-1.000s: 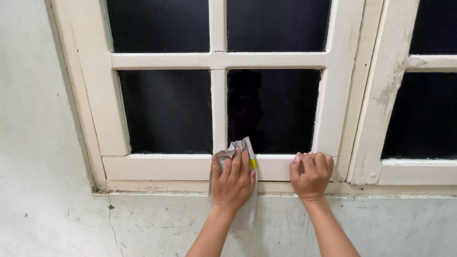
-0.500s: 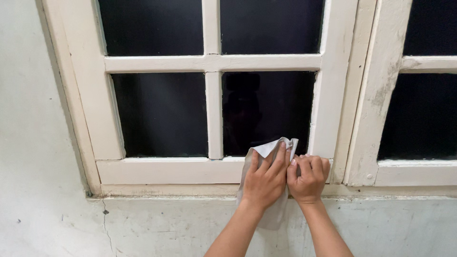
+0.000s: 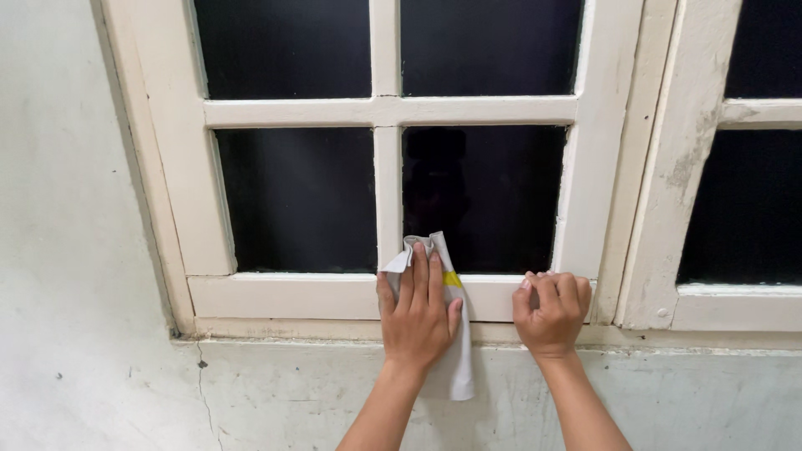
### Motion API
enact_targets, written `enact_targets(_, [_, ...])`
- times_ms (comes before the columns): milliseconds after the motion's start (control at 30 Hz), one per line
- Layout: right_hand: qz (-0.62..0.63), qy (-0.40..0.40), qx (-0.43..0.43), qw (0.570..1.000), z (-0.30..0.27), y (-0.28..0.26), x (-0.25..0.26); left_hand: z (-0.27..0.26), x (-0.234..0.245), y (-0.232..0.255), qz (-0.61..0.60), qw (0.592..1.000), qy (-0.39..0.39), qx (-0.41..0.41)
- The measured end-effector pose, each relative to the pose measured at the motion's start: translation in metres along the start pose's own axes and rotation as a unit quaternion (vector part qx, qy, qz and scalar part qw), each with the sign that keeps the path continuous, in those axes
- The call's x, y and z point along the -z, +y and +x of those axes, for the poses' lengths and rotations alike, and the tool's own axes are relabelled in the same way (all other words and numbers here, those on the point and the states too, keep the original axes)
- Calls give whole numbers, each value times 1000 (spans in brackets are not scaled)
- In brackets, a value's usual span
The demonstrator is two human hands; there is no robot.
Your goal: The person sprays a cleaning solution from a yellow bottle onto a white window frame and then wipes the surface with a white cloth. The person systematically cleans the frame and the glass panes of the window.
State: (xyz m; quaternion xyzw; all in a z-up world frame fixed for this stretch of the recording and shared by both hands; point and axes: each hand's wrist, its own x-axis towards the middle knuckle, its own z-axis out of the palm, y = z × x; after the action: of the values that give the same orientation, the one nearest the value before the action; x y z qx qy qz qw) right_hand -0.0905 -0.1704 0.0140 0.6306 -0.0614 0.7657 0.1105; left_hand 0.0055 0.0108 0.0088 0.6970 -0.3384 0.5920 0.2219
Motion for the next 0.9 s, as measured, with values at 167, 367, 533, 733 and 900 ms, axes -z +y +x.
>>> enact_targets(167, [-19,-3,1,1000,-1,1,-1,1,-1,4,-11,1000,7,1])
enact_targets(367, [-21,3,14,1000,-2,4,-3,58,-1,1,-1,1000,10,11])
enact_targets(533, [-20,2,14,1000,1,2,-1,80,7,-1,8,1000,16,17])
enact_targets(733, [-40,-99,69,992,12,17,11,55,8,1,-15,1000,22,-5])
enact_targets(900, [-20,-36,30,999,27,29,15,35,4,26,-17,1000,-12,19])
